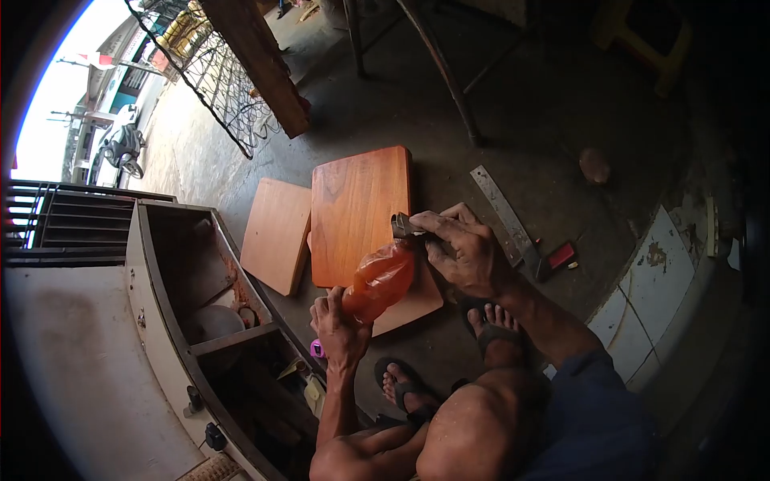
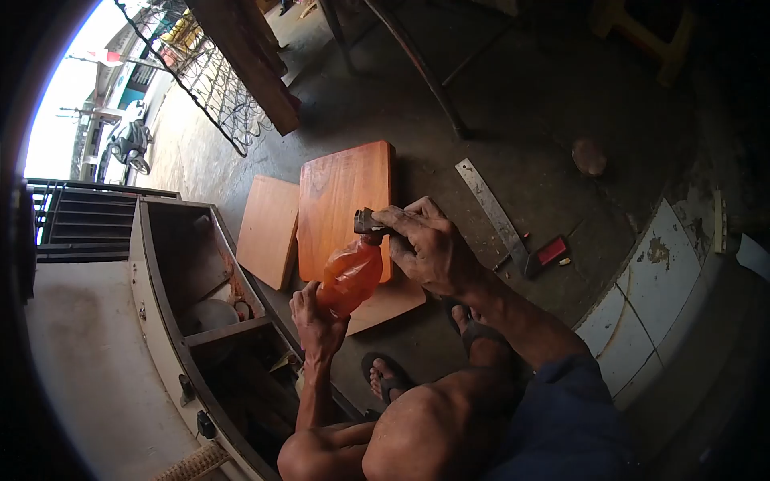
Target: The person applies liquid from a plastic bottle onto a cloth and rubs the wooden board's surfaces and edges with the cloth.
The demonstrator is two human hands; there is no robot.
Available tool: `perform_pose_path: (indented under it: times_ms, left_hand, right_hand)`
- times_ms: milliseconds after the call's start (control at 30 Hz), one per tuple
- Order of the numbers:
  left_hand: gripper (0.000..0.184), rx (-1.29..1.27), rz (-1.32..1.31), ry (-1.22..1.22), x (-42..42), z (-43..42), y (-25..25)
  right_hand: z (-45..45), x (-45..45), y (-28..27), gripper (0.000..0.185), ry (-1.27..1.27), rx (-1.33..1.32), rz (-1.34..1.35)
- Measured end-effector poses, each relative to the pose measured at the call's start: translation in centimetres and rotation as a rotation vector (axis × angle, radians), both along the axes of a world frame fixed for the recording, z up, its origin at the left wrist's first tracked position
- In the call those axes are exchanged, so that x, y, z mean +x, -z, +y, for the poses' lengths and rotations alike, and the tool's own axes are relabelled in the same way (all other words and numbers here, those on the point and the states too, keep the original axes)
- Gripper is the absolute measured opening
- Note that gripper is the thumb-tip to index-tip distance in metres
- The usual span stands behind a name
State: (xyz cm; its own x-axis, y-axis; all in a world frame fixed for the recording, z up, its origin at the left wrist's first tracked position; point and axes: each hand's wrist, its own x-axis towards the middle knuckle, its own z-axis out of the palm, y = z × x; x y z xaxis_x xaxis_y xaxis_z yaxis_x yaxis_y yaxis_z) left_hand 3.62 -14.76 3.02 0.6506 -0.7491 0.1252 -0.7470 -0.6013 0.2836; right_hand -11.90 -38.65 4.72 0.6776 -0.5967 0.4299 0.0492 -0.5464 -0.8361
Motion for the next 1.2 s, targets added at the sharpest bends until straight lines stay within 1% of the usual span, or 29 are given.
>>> perform_pose_path:
  times_ms: [67, 133, 200, 233, 300, 333, 400, 533, 600, 733, 767, 833, 867, 900, 933, 967, 1000, 1033, 1067, 1100, 1133, 1167, 1200]
  left_hand:
    - [0.065, 0.033, -0.017, -0.012, -0.3, 0.0, -0.9]
    - [0.064, 0.076, -0.031, -0.015, -0.5, 0.0, -1.9]
    - [0.062, 0.173, -0.113, -0.023, -0.2, -0.1, -2.8]
    - [0.062, 0.17, -0.115, -0.021, -0.1, -0.4, -3.6]
    - [0.058, 0.316, -0.179, -0.021, 0.0, -0.9, -5.2]
    - [0.058, 0.316, -0.18, -0.021, 0.2, -1.0, -5.7]
    - [0.056, 0.373, -0.253, 0.024, 0.4, -1.5, -6.7]
    - [0.056, 0.453, -0.26, 0.048, 0.3, -2.6, -8.5]
    - [0.057, 0.461, -0.246, 0.044, 0.3, -2.6, -8.6]
    - [0.058, 0.458, -0.197, 0.014, 0.1, -2.1, -7.8]
    - [0.058, 0.452, -0.195, 0.005, 0.0, -1.7, -7.2]
    - [0.061, 0.331, -0.086, -0.022, 0.1, -0.5, -5.5]
    - [0.061, 0.32, -0.083, -0.038, -0.1, 0.3, -4.3]
    - [0.061, 0.219, -0.005, -0.053, -0.5, 1.2, -2.9]
    - [0.062, 0.114, 0.072, -0.067, -0.9, 2.0, -1.4]
    - [0.064, -0.018, 0.105, -0.05, -1.4, 2.7, 0.0]
    - [0.064, -0.03, 0.108, -0.069, -1.7, 3.4, 1.1]
    - [0.062, -0.127, 0.182, -0.1, -2.1, 3.9, 2.1]
    - [0.061, -0.227, 0.253, -0.13, -2.6, 4.5, 2.8]
    - [0.062, -0.306, 0.322, -0.167, -3.2, 4.7, 2.8]
    - [0.062, -0.325, 0.326, -0.184, -3.5, 5.3, 2.8]
    - [0.062, -0.379, 0.339, -0.217, -3.9, 6.0, 2.7]
    - [0.063, -0.436, 0.351, -0.25, -4.0, 6.6, 2.7]
  right_hand:
    - [0.6, -0.1, 0.4, 0.042, -0.03, -0.016, 0.005]
    - [1.4, -0.2, 1.3, 0.042, 0.02, -0.041, 0.044]
    - [1.7, 0.0, 3.0, 0.042, 0.038, 0.002, 0.025]
    - [1.7, -0.1, 3.6, 0.042, 0.034, 0.103, 0.07]
    - [1.7, -0.4, 3.7, 0.041, 0.033, 0.303, 0.17]
    - [1.8, -0.5, 4.1, 0.041, 0.033, 0.303, 0.169]
    - [2.2, -0.4, 5.6, 0.04, 0.047, 0.501, 0.253]
    - [3.1, -0.3, 7.4, 0.041, 0.061, 0.534, 0.154]
    - [3.1, -0.1, 8.0, 0.04, 0.076, 0.482, 0.105]
    - [3.0, -0.5, 7.1, 0.04, 0.079, 0.444, 0.155]
    - [2.9, -0.5, 6.5, 0.04, 0.09, 0.395, 0.164]
    - [2.6, -0.2, 4.6, 0.04, 0.085, 0.332, 0.174]
    - [2.4, -0.1, 3.1, 0.04, 0.041, 0.243, 0.144]
    - [2.2, 0.1, 1.6, 0.041, -0.008, 0.152, 0.116]
    - [2.1, 0.3, 0.3, 0.041, -0.026, 0.137, 0.119]
    - [2.1, 0.6, -1.0, 0.042, -0.117, 0.061, 0.081]
    - [2.4, 0.9, -2.2, 0.044, -0.211, -0.012, 0.043]
    - [2.8, 1.1, -3.4, 0.04, -0.28, 0.037, 0.066]
    - [3.5, 1.4, -4.0, 0.04, -0.303, 0.024, 0.073]
    - [4.2, 1.8, -4.4, 0.037, -0.408, 0.452, 0.018]
    - [4.7, 2.2, -4.7, 0.034, -0.499, 0.887, -0.029]
    - [4.4, 2.4, -3.4, 0.034, -0.511, 0.956, 0.052]
    - [4.3, 2.5, -2.3, 0.034, -0.526, 0.943, 0.071]
